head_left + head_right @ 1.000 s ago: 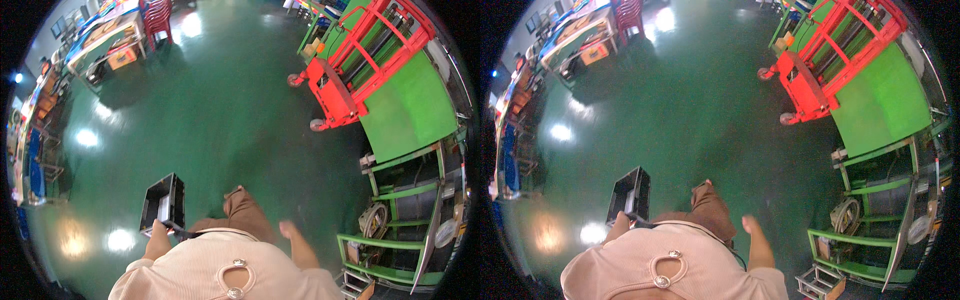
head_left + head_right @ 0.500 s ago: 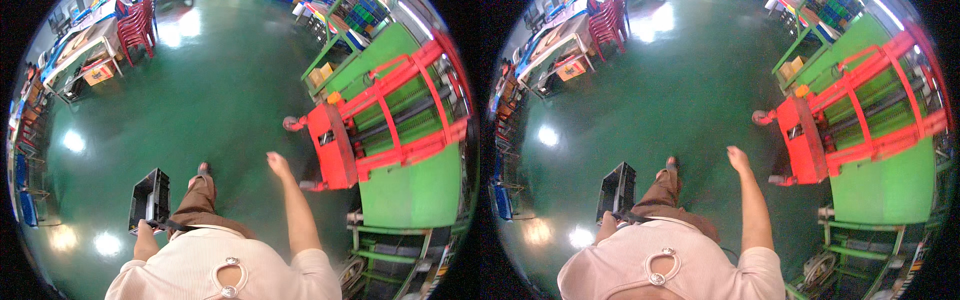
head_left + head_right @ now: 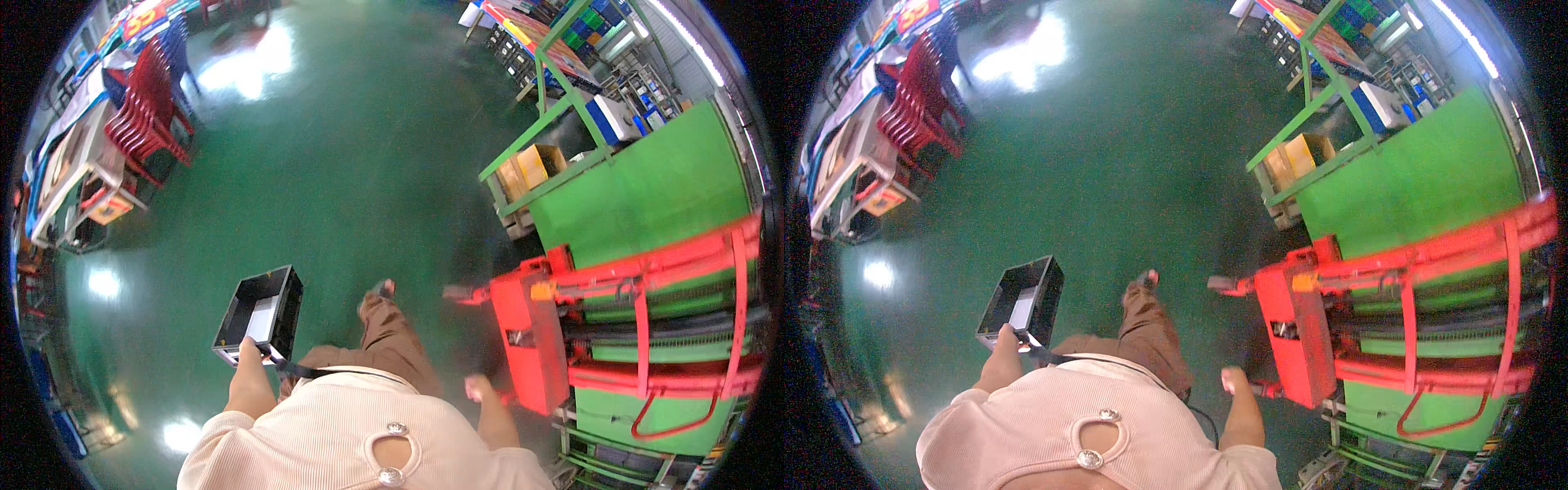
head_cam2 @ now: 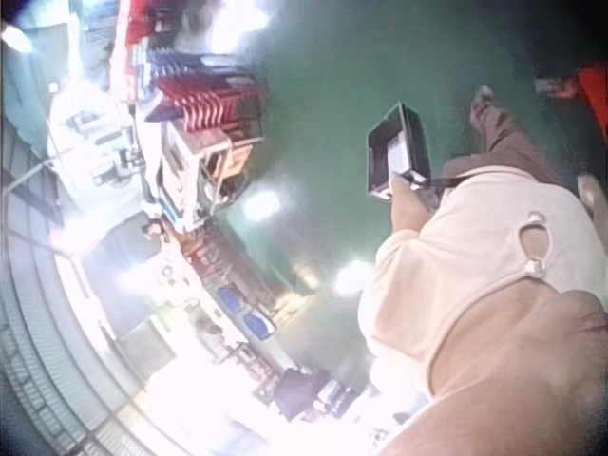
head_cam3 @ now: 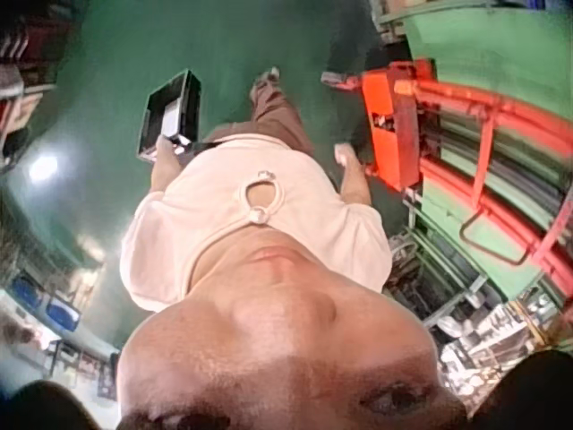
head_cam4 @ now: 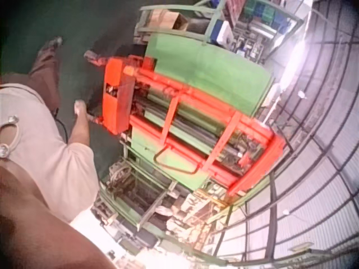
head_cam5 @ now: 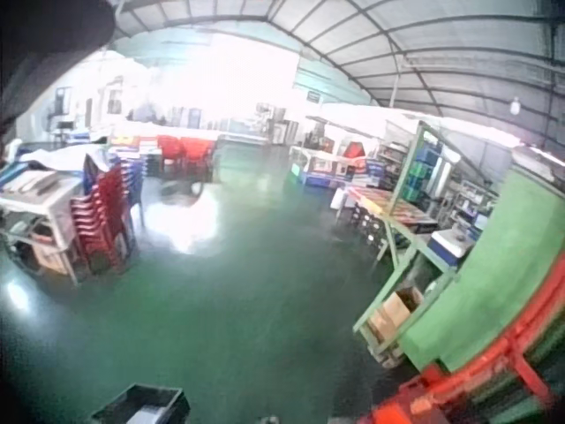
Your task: The person wipes the interior and exterior of black plastic crates using a cloth, removes debris and plastic bags, and places a white sheet into a crate before moving it to a shelf.
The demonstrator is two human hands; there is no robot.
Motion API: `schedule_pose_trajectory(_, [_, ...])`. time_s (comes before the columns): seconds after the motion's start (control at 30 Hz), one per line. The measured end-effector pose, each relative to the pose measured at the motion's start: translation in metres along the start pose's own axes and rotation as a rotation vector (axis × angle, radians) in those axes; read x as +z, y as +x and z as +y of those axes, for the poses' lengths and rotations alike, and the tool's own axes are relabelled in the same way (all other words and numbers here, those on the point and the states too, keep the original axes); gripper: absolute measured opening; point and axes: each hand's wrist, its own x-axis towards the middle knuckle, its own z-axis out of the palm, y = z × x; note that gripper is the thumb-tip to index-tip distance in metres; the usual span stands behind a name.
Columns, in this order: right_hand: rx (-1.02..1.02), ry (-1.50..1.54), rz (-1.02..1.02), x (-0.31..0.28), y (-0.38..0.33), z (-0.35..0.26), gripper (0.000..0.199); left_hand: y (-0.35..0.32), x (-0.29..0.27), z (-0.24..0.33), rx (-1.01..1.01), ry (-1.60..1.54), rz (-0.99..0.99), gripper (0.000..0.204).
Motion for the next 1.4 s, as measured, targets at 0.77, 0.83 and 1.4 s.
schedule_pose_trajectory(0.77, [-0.617,0.246,0.397,-0.639,0.340,-1.035,0.071,-0.329,0.833,0.585,0.729,0.461,-0.481,0.038])
schedule_pose_trajectory(0.83, [-0.478,0.426,0.177,-0.694,0.346,-1.053,0.081,-0.369,0.926,0.615,0.765,0.523,-0.489,0.045])
schedule_pose_trajectory(1.4, [-0.518,0.258,-0.029,-1.250,0.559,-1.267,0.078,-0.513,1.528,0.773,0.594,0.483,-0.642,0.045])
